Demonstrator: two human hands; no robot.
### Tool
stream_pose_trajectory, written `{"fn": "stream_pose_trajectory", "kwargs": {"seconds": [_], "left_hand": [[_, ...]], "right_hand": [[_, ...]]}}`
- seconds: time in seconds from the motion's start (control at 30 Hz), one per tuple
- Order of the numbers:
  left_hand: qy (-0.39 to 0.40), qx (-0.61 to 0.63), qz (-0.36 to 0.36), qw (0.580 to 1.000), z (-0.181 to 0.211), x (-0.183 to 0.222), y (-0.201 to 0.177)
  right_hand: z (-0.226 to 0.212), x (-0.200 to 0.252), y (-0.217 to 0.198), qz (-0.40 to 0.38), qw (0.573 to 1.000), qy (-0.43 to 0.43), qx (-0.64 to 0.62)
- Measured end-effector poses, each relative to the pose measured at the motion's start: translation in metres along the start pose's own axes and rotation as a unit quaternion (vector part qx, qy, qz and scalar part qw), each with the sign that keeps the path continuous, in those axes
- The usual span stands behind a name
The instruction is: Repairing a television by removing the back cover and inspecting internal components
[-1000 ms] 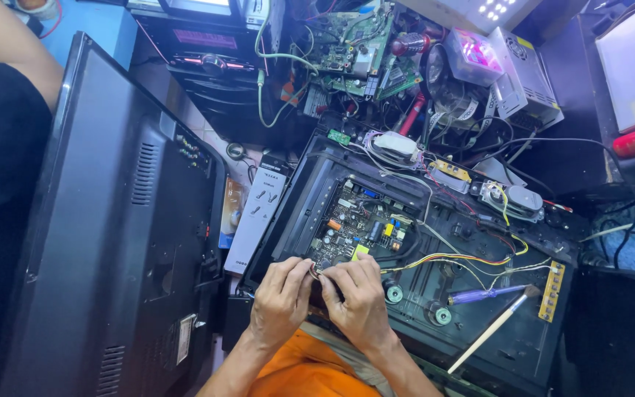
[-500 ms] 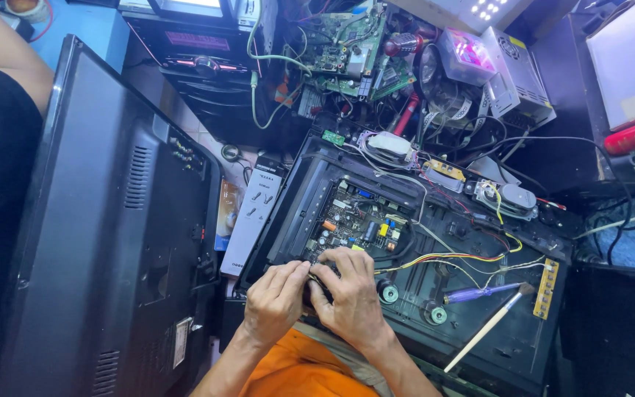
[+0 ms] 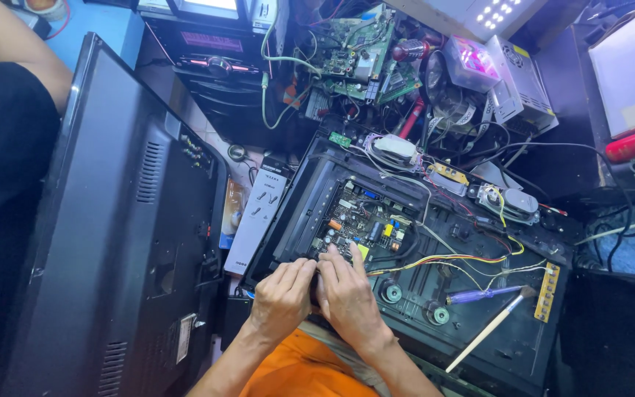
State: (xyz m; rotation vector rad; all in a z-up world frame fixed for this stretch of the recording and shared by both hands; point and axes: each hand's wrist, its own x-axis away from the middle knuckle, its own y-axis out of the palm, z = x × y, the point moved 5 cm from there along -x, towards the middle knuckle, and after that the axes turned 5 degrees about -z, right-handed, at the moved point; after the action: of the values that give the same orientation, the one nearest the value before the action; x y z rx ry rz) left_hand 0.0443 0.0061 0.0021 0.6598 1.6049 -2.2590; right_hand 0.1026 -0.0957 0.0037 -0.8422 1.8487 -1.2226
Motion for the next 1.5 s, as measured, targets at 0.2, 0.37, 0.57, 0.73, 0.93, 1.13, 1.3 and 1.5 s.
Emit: {"fn": "stream_pose_trajectory", "kwargs": {"seconds": [0.2,0.37,0.57,0.73,0.93,1.13,1.3,1.5], "left_hand": [[0.002,0.027,0.043,0.999,0.001,0.003,-0.001],[-0.004,0.031,0.025,0.999,-0.001,0.002,0.001],[-0.04,0.026,-0.028,0.998,-0.001,0.004,0.003],[-0.016,0.035,0.024,0.999,0.0,-0.002,-0.004],[-0.028,0.03,-0.01,0.999,-0.004,0.007,0.006],[-0.032,0.038,-0.002,0.999,-0.001,-0.011,-0.004],[-0.023,0.019,-0.007,1.0,0.009,-0.01,-0.021],[-0.058,0.063,0.022,0.996,0.009,0.015,-0.013]], "right_hand": [[0.0,0.0,-0.004,0.0,1.0,-0.001,-0.021],[0.003,-0.001,-0.01,-0.011,0.998,-0.013,-0.057],[0.003,-0.001,-0.012,-0.014,0.996,-0.003,-0.09],[0.006,-0.004,-0.021,-0.032,0.988,0.013,-0.151],[0.006,-0.005,-0.024,-0.038,0.986,0.014,-0.16],[0.009,-0.009,-0.024,-0.068,0.981,0.028,-0.178],[0.014,-0.007,-0.033,-0.056,0.97,0.056,-0.231],[0.032,0.007,-0.053,0.059,0.941,0.052,-0.329]]}}
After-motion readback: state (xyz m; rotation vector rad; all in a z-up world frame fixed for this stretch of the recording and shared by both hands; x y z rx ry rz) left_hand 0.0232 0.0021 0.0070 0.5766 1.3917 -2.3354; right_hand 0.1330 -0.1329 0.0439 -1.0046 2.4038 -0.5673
